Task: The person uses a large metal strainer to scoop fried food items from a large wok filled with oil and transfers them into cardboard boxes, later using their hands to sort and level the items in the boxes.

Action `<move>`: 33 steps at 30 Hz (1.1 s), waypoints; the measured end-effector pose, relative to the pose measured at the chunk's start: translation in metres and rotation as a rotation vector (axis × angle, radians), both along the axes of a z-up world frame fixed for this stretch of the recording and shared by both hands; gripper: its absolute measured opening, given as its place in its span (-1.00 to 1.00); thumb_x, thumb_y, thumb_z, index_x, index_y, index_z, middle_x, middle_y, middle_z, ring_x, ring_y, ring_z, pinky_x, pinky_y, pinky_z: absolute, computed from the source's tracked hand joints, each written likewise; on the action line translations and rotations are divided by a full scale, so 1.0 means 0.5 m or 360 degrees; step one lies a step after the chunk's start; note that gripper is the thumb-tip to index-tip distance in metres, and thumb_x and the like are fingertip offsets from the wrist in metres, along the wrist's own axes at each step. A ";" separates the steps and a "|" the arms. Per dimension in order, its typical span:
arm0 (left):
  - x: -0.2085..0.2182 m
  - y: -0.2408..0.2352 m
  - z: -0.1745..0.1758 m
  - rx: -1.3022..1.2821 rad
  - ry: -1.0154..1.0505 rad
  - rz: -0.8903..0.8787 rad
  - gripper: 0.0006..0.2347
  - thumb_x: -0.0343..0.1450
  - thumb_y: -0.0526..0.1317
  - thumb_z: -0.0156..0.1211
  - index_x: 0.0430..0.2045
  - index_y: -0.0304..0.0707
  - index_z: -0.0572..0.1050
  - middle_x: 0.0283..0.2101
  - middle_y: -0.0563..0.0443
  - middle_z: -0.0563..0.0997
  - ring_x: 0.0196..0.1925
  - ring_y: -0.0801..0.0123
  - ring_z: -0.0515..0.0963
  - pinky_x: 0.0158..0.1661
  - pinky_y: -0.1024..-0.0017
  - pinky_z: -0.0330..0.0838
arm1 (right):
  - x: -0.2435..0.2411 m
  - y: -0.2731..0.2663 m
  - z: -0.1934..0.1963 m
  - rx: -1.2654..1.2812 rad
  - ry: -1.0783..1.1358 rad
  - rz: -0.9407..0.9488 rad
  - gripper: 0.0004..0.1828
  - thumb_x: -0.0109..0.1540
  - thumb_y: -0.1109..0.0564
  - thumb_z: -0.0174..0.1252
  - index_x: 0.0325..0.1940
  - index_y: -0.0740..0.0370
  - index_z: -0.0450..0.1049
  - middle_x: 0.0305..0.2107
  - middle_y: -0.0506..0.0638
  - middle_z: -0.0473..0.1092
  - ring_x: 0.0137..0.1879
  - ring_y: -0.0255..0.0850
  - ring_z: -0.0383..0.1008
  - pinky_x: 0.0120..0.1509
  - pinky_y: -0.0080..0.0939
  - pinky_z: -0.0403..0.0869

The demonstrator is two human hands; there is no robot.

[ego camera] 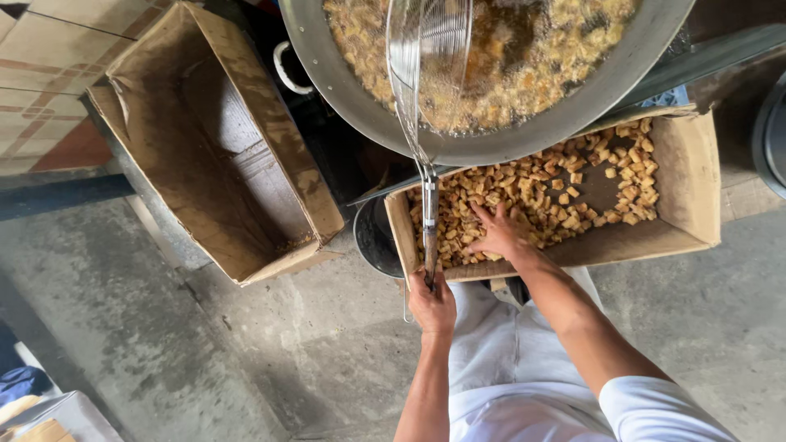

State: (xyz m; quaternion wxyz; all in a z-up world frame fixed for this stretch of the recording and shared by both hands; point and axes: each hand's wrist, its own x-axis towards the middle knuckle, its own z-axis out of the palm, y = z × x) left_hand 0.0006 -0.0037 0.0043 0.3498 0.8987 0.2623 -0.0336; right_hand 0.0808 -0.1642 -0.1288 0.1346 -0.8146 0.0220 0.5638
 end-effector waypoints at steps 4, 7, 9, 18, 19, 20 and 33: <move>-0.015 0.004 0.020 0.0047 0.0004 -0.0045 -0.81 0.38 -0.29 0.27 -0.19 -0.28 0.46 -0.41 -0.22 0.57 -0.42 -0.13 0.56 -0.37 0.10 0.45 | -0.003 -0.035 -0.044 0.0168 -0.0028 -0.0079 0.24 -0.01 -0.36 0.43 0.62 -0.40 -0.11 0.52 0.22 -0.15 0.32 0.35 0.30 -0.08 0.03 0.64; 0.020 -0.001 0.002 -0.0015 -0.0005 -0.0023 -0.84 0.40 -0.28 0.26 -0.22 -0.28 0.44 -0.43 -0.21 0.57 -0.44 -0.10 0.56 -0.38 0.12 0.44 | -0.011 -0.041 -0.061 0.0238 -0.0030 -0.0003 0.22 -0.03 -0.27 0.49 0.60 -0.34 -0.04 0.48 0.24 -0.10 0.39 0.33 0.21 -0.13 -0.14 0.67; -0.019 0.006 0.014 -0.0044 0.0099 0.0020 -0.85 0.41 -0.28 0.26 -0.26 -0.28 0.43 -0.47 -0.21 0.56 -0.46 -0.09 0.55 -0.39 0.14 0.44 | -0.033 -0.035 -0.073 0.0255 0.0077 0.0011 0.24 -0.06 -0.32 0.49 0.59 -0.36 -0.04 0.50 0.23 -0.10 0.35 0.20 0.32 -0.09 -0.15 0.65; 0.000 -0.003 -0.003 -0.0012 0.0107 0.0044 -0.84 0.41 -0.22 0.31 -0.35 -0.27 0.44 -0.52 -0.21 0.56 -0.50 -0.08 0.56 -0.43 0.14 0.43 | -0.059 -0.046 -0.185 0.0268 -0.0300 0.0025 0.00 0.07 -0.30 0.55 0.45 -0.27 0.13 0.45 0.32 -0.16 0.37 0.41 0.12 0.21 0.27 0.40; -0.001 0.002 -0.002 0.0001 0.0048 0.0003 -0.85 0.41 -0.23 0.30 -0.33 -0.27 0.44 -0.49 -0.20 0.58 -0.47 -0.10 0.57 -0.43 0.13 0.43 | -0.063 -0.053 -0.190 0.0329 -0.0136 -0.0150 -0.05 0.09 -0.25 0.49 0.47 -0.24 0.17 0.29 0.37 0.08 0.24 0.37 0.28 0.17 0.23 0.47; -0.002 0.009 -0.002 0.0004 -0.0014 -0.0065 -0.86 0.41 -0.24 0.28 -0.30 -0.26 0.44 -0.47 -0.20 0.60 -0.44 -0.11 0.57 -0.42 0.12 0.42 | -0.062 -0.067 -0.194 0.0380 0.0023 -0.0346 -0.09 0.11 -0.21 0.44 0.49 -0.21 0.21 0.13 0.41 0.33 0.11 0.32 0.45 0.13 0.18 0.53; -0.021 0.034 0.039 0.0051 0.0205 -0.0110 -0.82 0.42 -0.23 0.27 -0.31 -0.25 0.37 -0.44 -0.20 0.61 -0.45 -0.14 0.60 -0.41 0.04 0.45 | 0.095 -0.123 0.114 0.1773 0.0298 -0.2630 -0.46 0.21 0.22 0.01 0.29 -0.03 0.30 -0.01 0.21 0.40 -0.30 -0.05 0.56 -0.53 -0.12 0.58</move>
